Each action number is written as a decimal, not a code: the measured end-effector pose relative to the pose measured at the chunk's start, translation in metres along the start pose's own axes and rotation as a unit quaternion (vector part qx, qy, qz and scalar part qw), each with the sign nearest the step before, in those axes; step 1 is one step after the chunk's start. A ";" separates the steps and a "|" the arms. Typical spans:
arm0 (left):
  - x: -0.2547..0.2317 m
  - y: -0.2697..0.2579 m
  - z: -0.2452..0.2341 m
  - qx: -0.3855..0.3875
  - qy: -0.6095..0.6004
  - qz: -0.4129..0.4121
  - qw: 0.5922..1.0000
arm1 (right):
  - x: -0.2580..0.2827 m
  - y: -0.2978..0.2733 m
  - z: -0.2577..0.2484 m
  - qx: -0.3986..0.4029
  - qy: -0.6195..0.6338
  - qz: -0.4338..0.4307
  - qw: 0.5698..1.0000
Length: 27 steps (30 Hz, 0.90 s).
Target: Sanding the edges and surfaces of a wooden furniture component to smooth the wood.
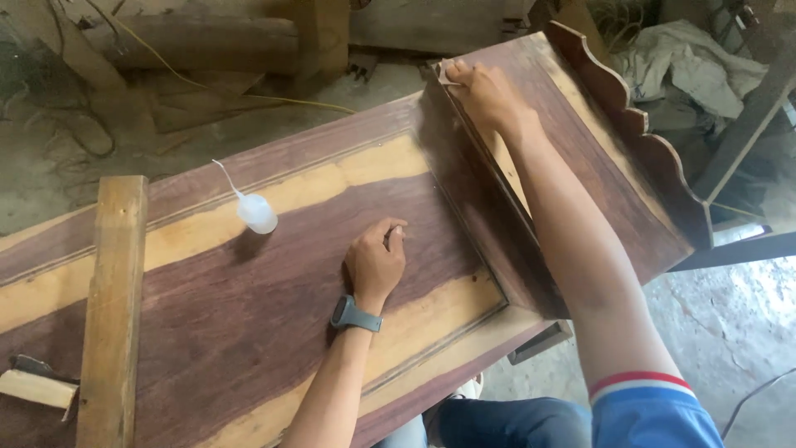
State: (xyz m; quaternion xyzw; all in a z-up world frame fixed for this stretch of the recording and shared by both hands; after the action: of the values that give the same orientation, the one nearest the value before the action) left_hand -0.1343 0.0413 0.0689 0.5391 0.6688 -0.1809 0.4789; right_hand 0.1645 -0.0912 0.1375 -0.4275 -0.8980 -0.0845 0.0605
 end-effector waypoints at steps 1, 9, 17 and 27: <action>0.001 0.001 -0.002 -0.001 0.000 0.000 1.000 | 0.012 -0.005 -0.005 0.000 0.000 -0.001 1.000; 0.008 0.003 0.002 0.014 -0.012 -0.003 1.000 | 0.007 -0.093 -0.012 -0.035 0.030 -0.006 0.999; -0.002 -0.002 0.004 0.018 0.016 0.000 1.000 | 0.031 -0.114 -0.014 -0.025 -0.100 0.006 0.995; 0.010 0.004 -0.001 0.001 -0.022 0.009 1.000 | 0.040 -0.023 0.008 -0.017 -0.084 0.066 0.994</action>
State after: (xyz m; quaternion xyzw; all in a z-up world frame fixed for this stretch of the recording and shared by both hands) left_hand -0.1311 0.0491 0.0617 0.5414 0.6532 -0.1886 0.4946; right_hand 0.1217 -0.0735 0.1345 -0.4925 -0.8682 -0.0588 -0.0172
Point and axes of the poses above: each hand's wrist, its own y-axis towards the middle knuckle, its own z-axis out of the palm, x = y × z, the point moved 7 cm from there along y, towards the middle knuckle, and after that the axes turned 5 degrees about z, right-handed, at the moved point
